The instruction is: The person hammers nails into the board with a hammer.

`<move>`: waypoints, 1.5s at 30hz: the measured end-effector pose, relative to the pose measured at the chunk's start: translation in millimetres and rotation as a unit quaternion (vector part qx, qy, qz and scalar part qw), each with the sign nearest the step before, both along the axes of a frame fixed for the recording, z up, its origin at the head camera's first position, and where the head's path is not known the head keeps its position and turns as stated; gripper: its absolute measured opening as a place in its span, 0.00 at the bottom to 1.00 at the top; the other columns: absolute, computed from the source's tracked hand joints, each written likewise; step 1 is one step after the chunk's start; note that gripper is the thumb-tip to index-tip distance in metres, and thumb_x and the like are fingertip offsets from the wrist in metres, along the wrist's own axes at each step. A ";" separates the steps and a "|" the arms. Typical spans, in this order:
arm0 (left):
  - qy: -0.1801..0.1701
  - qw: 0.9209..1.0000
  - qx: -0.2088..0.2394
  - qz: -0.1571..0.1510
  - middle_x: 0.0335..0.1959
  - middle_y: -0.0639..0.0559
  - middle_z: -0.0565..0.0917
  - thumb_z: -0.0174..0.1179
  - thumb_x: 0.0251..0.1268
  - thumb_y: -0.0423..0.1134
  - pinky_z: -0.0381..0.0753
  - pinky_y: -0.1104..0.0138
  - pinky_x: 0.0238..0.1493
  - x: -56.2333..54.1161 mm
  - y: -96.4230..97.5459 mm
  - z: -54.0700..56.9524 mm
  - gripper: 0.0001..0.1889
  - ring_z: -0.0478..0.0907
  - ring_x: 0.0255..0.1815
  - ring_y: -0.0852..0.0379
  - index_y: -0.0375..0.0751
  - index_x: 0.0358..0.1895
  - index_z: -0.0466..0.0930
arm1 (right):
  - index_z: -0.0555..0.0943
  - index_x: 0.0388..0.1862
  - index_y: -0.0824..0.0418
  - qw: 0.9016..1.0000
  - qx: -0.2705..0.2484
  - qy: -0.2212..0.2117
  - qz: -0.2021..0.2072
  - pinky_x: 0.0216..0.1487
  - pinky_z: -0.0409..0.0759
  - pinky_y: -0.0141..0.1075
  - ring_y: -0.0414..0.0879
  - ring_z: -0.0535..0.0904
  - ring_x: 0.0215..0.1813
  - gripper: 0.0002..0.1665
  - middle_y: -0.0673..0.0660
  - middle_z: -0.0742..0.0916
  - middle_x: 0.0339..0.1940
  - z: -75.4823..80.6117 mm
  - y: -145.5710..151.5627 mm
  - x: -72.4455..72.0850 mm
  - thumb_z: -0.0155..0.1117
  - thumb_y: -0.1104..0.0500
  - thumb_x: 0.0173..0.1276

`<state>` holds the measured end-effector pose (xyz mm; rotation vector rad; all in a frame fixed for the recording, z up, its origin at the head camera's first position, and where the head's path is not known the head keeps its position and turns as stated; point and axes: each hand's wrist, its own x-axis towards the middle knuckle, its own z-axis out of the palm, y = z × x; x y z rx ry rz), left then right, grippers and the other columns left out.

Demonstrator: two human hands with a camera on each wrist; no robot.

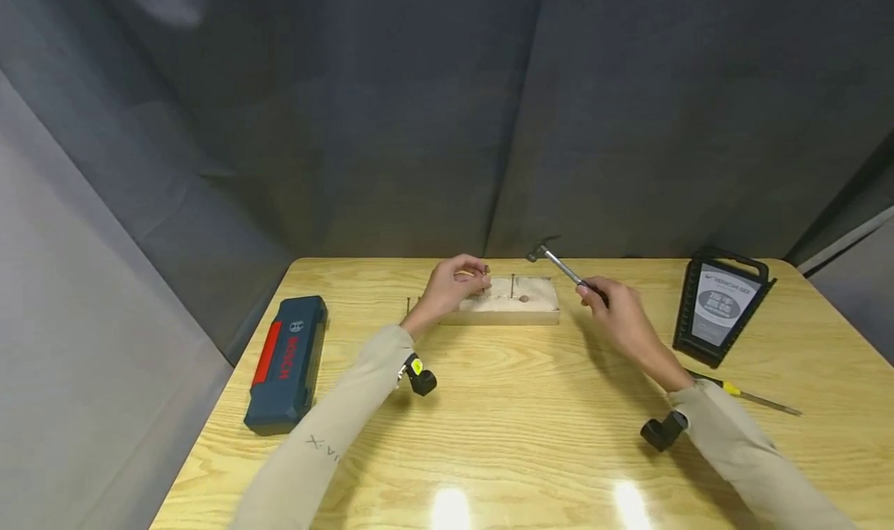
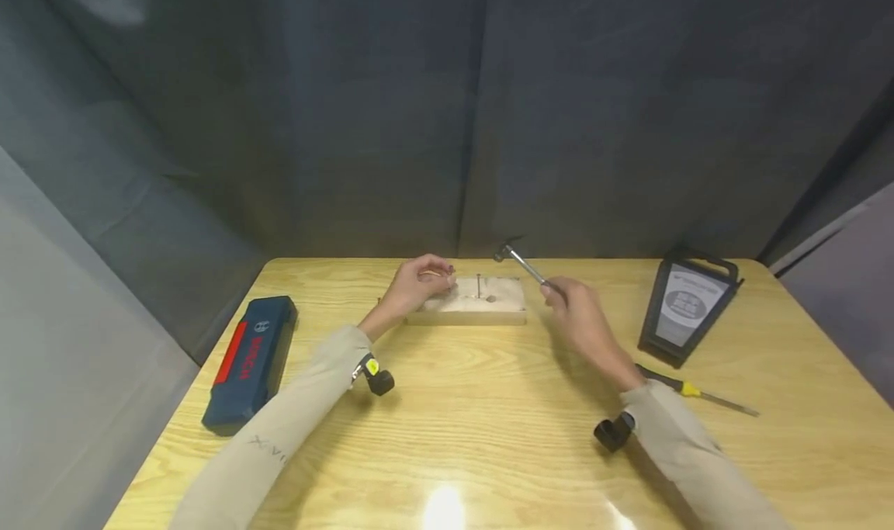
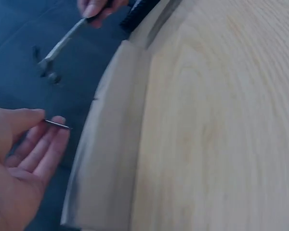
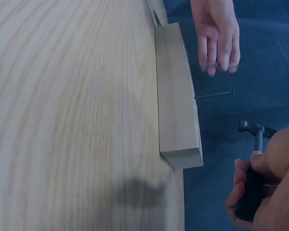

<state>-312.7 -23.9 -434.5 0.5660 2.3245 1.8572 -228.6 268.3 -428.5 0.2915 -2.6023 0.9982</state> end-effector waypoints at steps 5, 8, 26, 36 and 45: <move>-0.006 1.000 0.024 0.002 0.51 0.41 0.88 0.68 0.72 0.32 0.89 0.59 0.48 -0.7 15.7 -12.7 0.10 0.88 0.44 0.56 0.34 0.52 0.84 | 0.84 0.54 0.74 1.000 0.000 -0.021 0.003 0.25 0.70 0.33 0.48 0.75 0.29 0.17 0.68 0.89 0.40 6.3 -6.0 1.1 0.55 0.60 0.84; 0.008 1.000 0.020 0.001 0.49 0.43 0.89 0.68 0.72 0.33 0.88 0.64 0.45 0.0 20.3 -18.6 0.09 0.87 0.42 0.59 0.36 0.51 0.85 | 0.83 0.55 0.73 1.000 -0.003 -0.028 0.004 0.26 0.72 0.33 0.50 0.77 0.31 0.17 0.68 0.89 0.41 10.6 -7.8 2.4 0.55 0.60 0.85; 0.068 0.996 0.056 0.011 0.48 0.35 0.88 0.67 0.70 0.25 0.89 0.69 0.50 4.0 25.6 -38.4 0.08 0.89 0.49 0.44 0.29 0.49 0.85 | 0.87 0.51 0.73 0.996 0.022 0.068 0.058 0.26 0.72 0.31 0.45 0.75 0.29 0.11 0.61 0.87 0.34 5.8 -20.8 1.8 0.62 0.66 0.79; 0.070 0.996 0.048 0.021 0.47 0.36 0.89 0.68 0.70 0.28 0.89 0.69 0.51 5.4 27.3 -39.1 0.09 0.90 0.47 0.46 0.29 0.49 0.86 | 0.86 0.53 0.73 0.993 0.060 0.047 0.095 0.25 0.66 0.31 0.41 0.68 0.26 0.13 0.59 0.85 0.32 12.2 -20.9 4.9 0.61 0.65 0.80; 0.068 0.996 0.051 0.014 0.48 0.37 0.89 0.68 0.71 0.29 0.89 0.69 0.50 4.9 32.0 -39.7 0.09 0.89 0.47 0.46 0.30 0.50 0.86 | 0.86 0.49 0.72 0.990 0.016 0.122 0.065 0.23 0.64 0.29 0.43 0.67 0.25 0.09 0.59 0.83 0.31 32.0 -18.5 6.7 0.61 0.69 0.78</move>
